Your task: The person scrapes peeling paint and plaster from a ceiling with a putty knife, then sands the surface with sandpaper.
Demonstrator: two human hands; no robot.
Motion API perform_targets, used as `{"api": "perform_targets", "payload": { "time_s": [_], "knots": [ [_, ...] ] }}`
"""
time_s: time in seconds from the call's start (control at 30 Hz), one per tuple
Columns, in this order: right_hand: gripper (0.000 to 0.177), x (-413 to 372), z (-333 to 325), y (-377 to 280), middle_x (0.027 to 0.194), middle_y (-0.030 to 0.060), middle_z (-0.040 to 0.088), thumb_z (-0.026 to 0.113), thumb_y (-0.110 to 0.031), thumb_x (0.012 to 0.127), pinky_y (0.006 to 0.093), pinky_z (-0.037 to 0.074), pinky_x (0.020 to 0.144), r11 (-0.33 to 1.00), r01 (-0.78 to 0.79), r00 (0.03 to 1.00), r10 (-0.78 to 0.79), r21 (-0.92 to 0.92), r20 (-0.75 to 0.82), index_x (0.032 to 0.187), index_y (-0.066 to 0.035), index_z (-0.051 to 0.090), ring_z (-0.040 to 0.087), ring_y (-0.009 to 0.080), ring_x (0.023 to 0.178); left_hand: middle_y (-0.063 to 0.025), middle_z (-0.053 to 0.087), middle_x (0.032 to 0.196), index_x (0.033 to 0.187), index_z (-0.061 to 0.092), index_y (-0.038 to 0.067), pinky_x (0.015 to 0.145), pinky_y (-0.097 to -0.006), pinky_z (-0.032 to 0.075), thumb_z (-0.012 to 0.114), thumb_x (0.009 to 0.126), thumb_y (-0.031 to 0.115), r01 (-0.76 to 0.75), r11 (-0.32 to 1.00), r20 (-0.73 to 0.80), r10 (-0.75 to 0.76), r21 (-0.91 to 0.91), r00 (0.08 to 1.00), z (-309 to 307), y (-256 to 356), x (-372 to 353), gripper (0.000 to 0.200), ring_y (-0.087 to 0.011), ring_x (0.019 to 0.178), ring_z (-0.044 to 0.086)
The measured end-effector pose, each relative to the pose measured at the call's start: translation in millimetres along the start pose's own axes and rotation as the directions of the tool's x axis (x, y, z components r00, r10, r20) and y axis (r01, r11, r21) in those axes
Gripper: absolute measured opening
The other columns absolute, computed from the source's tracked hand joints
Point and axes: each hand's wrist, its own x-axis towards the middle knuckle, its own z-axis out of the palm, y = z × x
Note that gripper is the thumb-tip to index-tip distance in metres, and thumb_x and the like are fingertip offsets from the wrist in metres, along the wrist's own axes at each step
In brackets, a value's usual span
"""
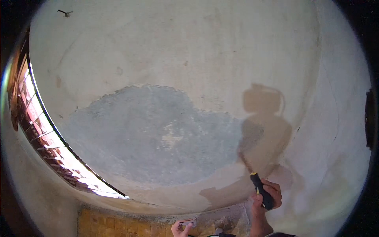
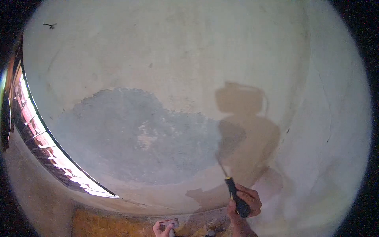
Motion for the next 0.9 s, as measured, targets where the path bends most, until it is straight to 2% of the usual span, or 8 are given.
{"api": "perform_targets", "payload": {
  "time_s": [0.1, 0.37, 0.47, 0.57, 0.63, 0.7, 0.83, 0.9],
  "knots": [
    [0.023, 42.2, 10.5, -14.7, 0.095, 0.0036, 0.067, 0.076, -0.030, 0.078, 0.0324, 0.052, 0.071, 0.848, 0.524, 0.788, -0.446, -0.080, 0.425, 0.087, -0.012, 0.066, 0.063, 0.0173, 0.083, 0.0002, 0.062, 0.073, 0.091, 0.064, 0.005, 0.056, -0.0243, 0.046, 0.074, 0.080, 0.008, -0.064, 0.986, -0.015, 0.062, -0.152, 0.998, -4.0, 21.0, 5.4, 0.015, -0.0077, 0.066, 0.057],
    [0.015, 87.0, 131.1, -49.7, 0.085, 0.0024, 0.059, 0.066, -0.022, 0.080, 0.0332, 0.050, 0.063, 0.578, 0.468, 0.349, -0.815, 0.668, 0.461, 0.085, -0.010, 0.059, 0.060, 0.0184, 0.078, -0.0019, 0.061, 0.067, 0.083, 0.066, 0.003, 0.051, -0.0310, 0.041, 0.077, 0.078, 0.013, -0.066, 0.989, 0.127, 0.083, -0.136, 0.988, -26.7, 70.9, 10.3, 0.016, -0.0099, 0.061, 0.053],
    [0.014, 83.2, 156.3, -69.5, 0.075, 0.0011, 0.054, 0.070, -0.013, 0.082, 0.0250, 0.047, 0.053, 0.504, 0.427, 0.280, -0.863, 0.750, 0.420, 0.080, -0.007, 0.057, 0.058, 0.0157, 0.064, -0.0022, 0.060, 0.066, 0.082, 0.066, 0.003, 0.051, -0.0312, 0.040, 0.079, 0.076, 0.015, -0.019, 0.978, 0.148, 0.051, -0.208, 0.988, -33.4, 68.0, 13.9, 0.018, -0.0103, 0.061, 0.052],
    [0.026, 75.8, 172.1, -83.7, 0.072, 0.0008, 0.054, 0.070, -0.029, 0.082, 0.0263, 0.045, 0.049, 0.386, 0.622, 0.208, -0.920, 0.681, 0.331, 0.075, -0.009, 0.056, 0.057, 0.0158, 0.061, -0.0027, 0.060, 0.067, 0.082, 0.066, 0.003, 0.053, -0.0311, 0.041, 0.080, 0.075, 0.016, 0.057, 0.975, 0.192, -0.014, -0.217, 0.981, -50.3, 54.2, 14.8, 0.021, -0.0105, 0.062, 0.052],
    [0.031, 83.6, 188.4, -80.4, 0.070, 0.0002, 0.053, 0.069, -0.037, 0.081, 0.0272, 0.043, 0.047, 0.475, 0.527, 0.304, -0.880, 0.705, 0.365, 0.074, -0.010, 0.056, 0.056, 0.0156, 0.058, -0.0041, 0.061, 0.073, 0.084, 0.065, 0.004, 0.054, -0.0295, 0.042, 0.082, 0.074, 0.018, -0.039, 0.999, 0.177, 0.042, -0.023, 0.983, -58.5, 45.2, 21.7, 0.024, -0.0110, 0.063, 0.052],
    [0.036, 95.5, 211.2, -66.4, 0.065, -0.0012, 0.051, 0.070, -0.046, 0.076, 0.0299, 0.040, 0.043, 0.580, 0.566, 0.441, -0.813, 0.585, 0.380, 0.071, -0.013, 0.054, 0.053, 0.0152, 0.054, -0.0045, 0.061, 0.077, 0.086, 0.065, 0.004, 0.053, -0.0285, 0.043, 0.083, 0.073, 0.020, -0.070, 0.980, 0.057, 0.082, -0.188, 0.995, -50.4, 46.5, 19.8, 0.027, -0.0125, 0.062, 0.053],
    [0.036, 87.4, 201.5, -85.6, 0.061, -0.0015, 0.047, 0.065, -0.043, 0.078, 0.0308, 0.040, 0.042, 0.562, 0.559, 0.434, -0.825, 0.610, 0.362, 0.063, -0.014, 0.050, 0.051, 0.0159, 0.050, -0.0036, 0.059, 0.081, 0.089, 0.066, 0.005, 0.048, -0.0264, 0.043, 0.083, 0.073, 0.018, -0.246, 0.965, -0.042, 0.243, -0.092, 0.969, -51.2, 43.0, 22.6, 0.027, -0.0148, 0.056, 0.055],
    [0.033, 84.7, 205.1, -75.1, 0.062, 0.0001, 0.047, 0.065, -0.040, 0.077, 0.0336, 0.040, 0.044, 0.581, 0.542, 0.430, -0.813, 0.607, 0.393, 0.063, -0.015, 0.048, 0.051, 0.0183, 0.052, -0.0034, 0.059, 0.082, 0.090, 0.066, 0.006, 0.050, -0.0265, 0.045, 0.082, 0.074, 0.016, -0.056, 0.976, -0.051, 0.046, -0.209, 0.998, -51.0, 43.2, 21.3, 0.025, -0.0143, 0.058, 0.056]
  ]
}}
